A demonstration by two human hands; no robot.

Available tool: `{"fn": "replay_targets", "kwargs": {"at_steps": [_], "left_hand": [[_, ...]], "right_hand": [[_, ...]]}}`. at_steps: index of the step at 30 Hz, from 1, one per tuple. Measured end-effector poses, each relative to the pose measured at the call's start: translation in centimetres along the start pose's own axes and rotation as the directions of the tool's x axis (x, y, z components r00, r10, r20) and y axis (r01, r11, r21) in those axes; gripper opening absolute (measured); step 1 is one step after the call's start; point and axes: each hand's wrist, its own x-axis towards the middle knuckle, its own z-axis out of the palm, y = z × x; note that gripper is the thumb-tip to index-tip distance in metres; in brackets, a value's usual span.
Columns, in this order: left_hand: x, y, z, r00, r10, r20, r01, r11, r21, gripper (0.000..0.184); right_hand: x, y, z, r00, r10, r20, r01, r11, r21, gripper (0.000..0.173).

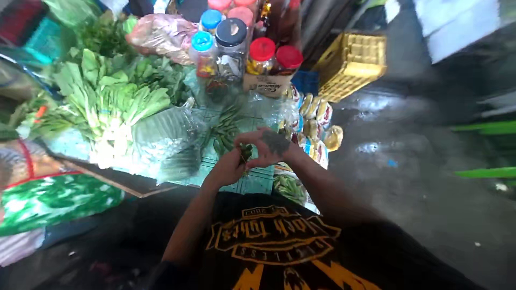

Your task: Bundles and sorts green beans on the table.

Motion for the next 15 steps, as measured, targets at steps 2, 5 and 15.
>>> {"fn": "replay_targets", "kwargs": {"at_steps": [2,5,15], "left_hand": [[0.3,-0.2,0.1,1.0,0.03,-0.004,-0.031,0.994,-0.105,0.034],[0.0,-0.6,0.4,0.999,0.035,0.02,-0.025,0.935,-0.353,0.035],[1.1,0.2,4.0,0.966,-0.166,-0.198,-0.111,0.425,-0.898,0.029]], "right_hand": [[-0.6,0.8,0.4,0.999,0.049,-0.002,-0.048,0.995,0.087,0.054],[-2.7,3.0,1.2,0.998,0.052,-0.022,-0.04,0.924,0.381,0.049],[-6.5,4.2,8.8,0.858,0.249,-0.45,0.491,-0.132,0.861,0.022]]}}
